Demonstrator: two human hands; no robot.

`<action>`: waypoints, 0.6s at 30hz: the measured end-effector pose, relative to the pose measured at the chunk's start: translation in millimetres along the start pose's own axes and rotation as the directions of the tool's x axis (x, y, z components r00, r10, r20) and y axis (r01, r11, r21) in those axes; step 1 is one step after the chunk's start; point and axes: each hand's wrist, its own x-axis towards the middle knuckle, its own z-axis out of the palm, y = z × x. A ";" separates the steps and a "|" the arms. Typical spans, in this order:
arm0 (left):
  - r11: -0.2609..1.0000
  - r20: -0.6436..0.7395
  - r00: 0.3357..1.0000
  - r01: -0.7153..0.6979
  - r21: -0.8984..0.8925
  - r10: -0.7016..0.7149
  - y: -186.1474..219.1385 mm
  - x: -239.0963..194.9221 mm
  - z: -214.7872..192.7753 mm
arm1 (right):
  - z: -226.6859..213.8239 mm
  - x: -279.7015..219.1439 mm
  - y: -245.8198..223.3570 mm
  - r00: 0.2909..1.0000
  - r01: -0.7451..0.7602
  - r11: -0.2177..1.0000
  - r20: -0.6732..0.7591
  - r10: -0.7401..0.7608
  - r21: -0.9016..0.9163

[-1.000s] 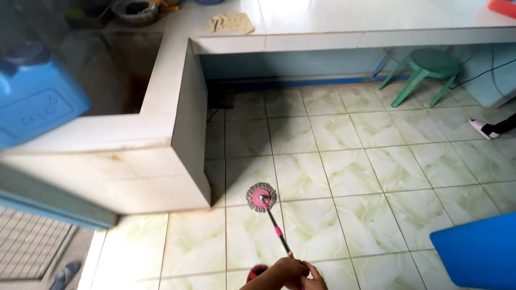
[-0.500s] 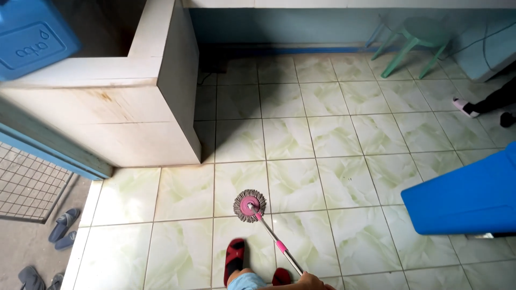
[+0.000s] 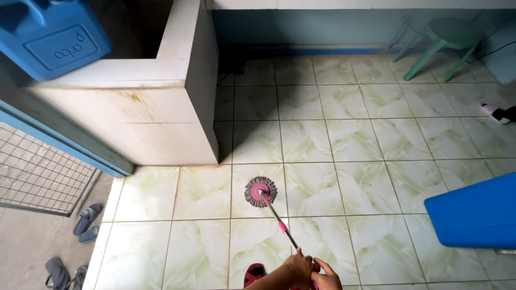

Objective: Mopping the tiled floor in a water filtration area.

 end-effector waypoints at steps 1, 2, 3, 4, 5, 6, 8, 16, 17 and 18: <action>1.000 -0.021 1.000 0.002 0.005 -0.002 -13.3 -5.8 -3.2 | 20.4 -2.0 -46.0 1.000 -0.014 1.000 -0.012 0.015 0.006; 1.000 -0.021 1.000 0.003 0.004 -0.003 -28.8 -9.8 -9.2 | 33.8 -5.6 -63.9 1.000 -0.015 1.000 -0.011 0.015 0.006; 1.000 -0.021 1.000 0.006 -0.025 -0.007 -44.2 -13.8 -14.9 | 47.2 -9.3 -81.7 0.998 -0.060 0.995 0.007 0.060 0.085; 0.998 -0.022 1.000 0.009 -0.055 -0.010 -59.3 -18.2 -21.1 | 60.3 -13.7 -99.9 0.994 -0.106 0.981 0.027 0.103 0.161; 0.998 -0.022 1.000 0.009 -0.056 -0.010 -70.0 -24.1 -30.0 | 72.5 -11.4 -109.3 0.994 -0.106 0.981 0.027 0.104 0.160; 0.998 -0.029 0.999 0.027 -0.061 -0.028 -81.0 -28.9 -39.8 | 84.1 -8.3 -119.1 0.995 -0.095 0.961 0.044 0.087 0.258; 0.997 -0.039 0.998 0.044 -0.062 -0.046 -100.5 -28.0 -49.4 | 97.8 -10.2 -145.7 0.996 -0.080 0.932 0.057 0.064 0.355; 0.997 -0.018 0.997 0.080 -0.018 -0.080 -110.8 -13.8 -11.8 | 105.6 -19.4 -138.4 0.986 -0.168 0.962 0.055 0.160 0.215; 0.996 -0.023 0.996 0.082 -0.022 -0.083 -110.7 -11.2 -10.3 | 104.2 -21.3 -135.8 0.986 -0.166 0.964 0.055 0.158 0.209; 0.998 -0.025 0.997 0.069 0.010 -0.069 -104.3 -13.0 1.2 | 103.3 -29.7 -123.2 0.983 -0.178 0.965 0.070 0.168 0.193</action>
